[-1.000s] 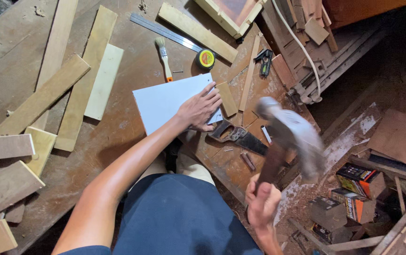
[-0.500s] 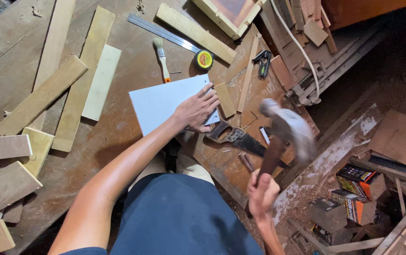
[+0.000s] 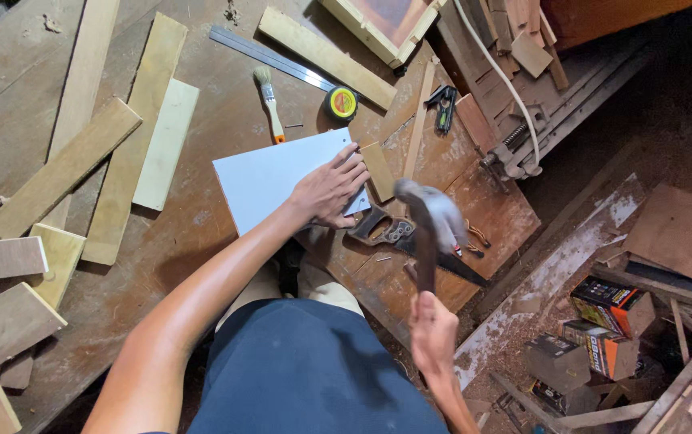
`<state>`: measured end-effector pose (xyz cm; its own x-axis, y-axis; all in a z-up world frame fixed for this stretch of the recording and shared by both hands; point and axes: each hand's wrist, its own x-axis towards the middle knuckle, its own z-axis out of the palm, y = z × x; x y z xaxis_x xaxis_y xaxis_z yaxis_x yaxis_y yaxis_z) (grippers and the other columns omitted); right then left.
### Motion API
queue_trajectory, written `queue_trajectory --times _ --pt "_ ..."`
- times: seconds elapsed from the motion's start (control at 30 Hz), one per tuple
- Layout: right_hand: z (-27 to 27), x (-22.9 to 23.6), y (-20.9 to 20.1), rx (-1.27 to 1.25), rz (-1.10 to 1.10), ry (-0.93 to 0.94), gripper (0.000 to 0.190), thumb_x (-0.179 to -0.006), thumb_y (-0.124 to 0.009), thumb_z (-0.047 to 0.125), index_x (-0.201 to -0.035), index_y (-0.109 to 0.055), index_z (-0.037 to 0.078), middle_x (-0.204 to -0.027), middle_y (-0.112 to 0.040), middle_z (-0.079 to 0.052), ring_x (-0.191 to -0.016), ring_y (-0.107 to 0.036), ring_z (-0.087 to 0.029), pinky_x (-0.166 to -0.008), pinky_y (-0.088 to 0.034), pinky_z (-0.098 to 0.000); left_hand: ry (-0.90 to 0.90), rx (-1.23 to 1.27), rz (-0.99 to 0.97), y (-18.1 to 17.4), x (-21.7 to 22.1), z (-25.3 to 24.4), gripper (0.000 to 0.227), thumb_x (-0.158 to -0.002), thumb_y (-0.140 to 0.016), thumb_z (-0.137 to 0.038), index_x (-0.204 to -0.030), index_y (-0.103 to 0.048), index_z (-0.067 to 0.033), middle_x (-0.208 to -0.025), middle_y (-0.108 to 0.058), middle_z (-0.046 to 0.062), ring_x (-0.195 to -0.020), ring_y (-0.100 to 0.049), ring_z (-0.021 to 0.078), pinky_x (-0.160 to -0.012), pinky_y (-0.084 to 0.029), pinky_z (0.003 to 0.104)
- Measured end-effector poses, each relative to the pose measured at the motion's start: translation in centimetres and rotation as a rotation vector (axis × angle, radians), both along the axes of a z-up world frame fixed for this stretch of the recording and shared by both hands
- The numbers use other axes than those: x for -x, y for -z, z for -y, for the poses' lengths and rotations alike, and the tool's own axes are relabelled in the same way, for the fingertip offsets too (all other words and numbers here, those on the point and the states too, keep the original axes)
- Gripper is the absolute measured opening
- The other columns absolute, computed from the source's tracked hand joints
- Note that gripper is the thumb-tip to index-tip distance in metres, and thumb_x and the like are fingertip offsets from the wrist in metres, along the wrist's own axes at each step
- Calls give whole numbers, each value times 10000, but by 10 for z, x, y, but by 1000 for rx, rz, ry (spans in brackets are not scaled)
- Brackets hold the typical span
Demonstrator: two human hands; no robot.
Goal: The person assembles a small wooden frame by attaching a white board to wooden side pieces. They position the board, place nails, and hammer them in with a hammer. The person flips the assembly to work on the opposite side and continues nailing until the frame is secured.
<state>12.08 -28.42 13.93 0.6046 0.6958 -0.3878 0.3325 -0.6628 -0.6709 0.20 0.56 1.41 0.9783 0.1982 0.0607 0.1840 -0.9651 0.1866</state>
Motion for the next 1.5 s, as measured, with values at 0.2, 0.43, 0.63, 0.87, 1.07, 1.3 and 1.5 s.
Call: queue_trajectory --times 0.2,0.43,0.63,0.87,1.07,1.3,1.5 --pt "6 10 17 -573 -185 47 639 -990 -428 703 -795 -453 95 -653 -430 43 -527 -390 -72 -469 -317 -231 -23 49 28 8 2 2 1162 -661 -647 -797 -1344 -445 121 -1242 -566 175 -1321 -451 313 -1267 -74 453" --pt "-7 15 38 335 90 -46 665 -1024 -396 596 -637 -508 67 -512 -468 -52 -494 -448 -132 -466 -352 -348 -17 38 -2 2 1 1 1130 -663 -654 -784 -1298 -455 129 -1232 -560 197 -1322 -467 313 -1275 -67 452" --pt "9 8 4 -36 -97 90 673 -990 -360 659 -712 -511 66 -558 -451 7 -470 -427 -105 -430 -319 -299 -35 38 37 3 2 4 1180 -648 -651 -796 -1333 -440 141 -1243 -559 213 -1332 -457 318 -1265 -72 452" --pt "2 10 38 -344 -25 -2 689 -987 -339 704 -717 -477 85 -581 -459 54 -438 -410 -92 -383 -354 -245 -23 36 114 5 3 0 1192 -647 -652 -795 -1308 -441 173 -1288 -540 230 -1356 -438 334 -1262 -108 441" --pt "-18 3 33 404 31 3 702 -1007 -340 640 -627 -542 85 -509 -512 18 -465 -504 -112 -442 -365 -293 0 50 27 6 2 0 1149 -691 -658 -774 -1288 -445 184 -1333 -519 246 -1385 -414 357 -1279 -105 444" --pt "5 3 -1 -454 -222 95 621 -996 -389 682 -807 -472 96 -641 -445 50 -505 -391 -86 -454 -313 -258 -41 152 168 15 6 3 1164 -656 -681 -732 -1339 -425 175 -1389 -491 237 -1434 -381 339 -1293 -136 419" --pt "-9 17 35 98 62 -45 681 -1019 -407 642 -709 -512 45 -588 -432 0 -532 -404 -134 -467 -309 -321 -68 166 212 15 6 4 1152 -669 -699 -712 -1327 -414 190 -1420 -470 259 -1450 -351 368 -1277 -162 405"
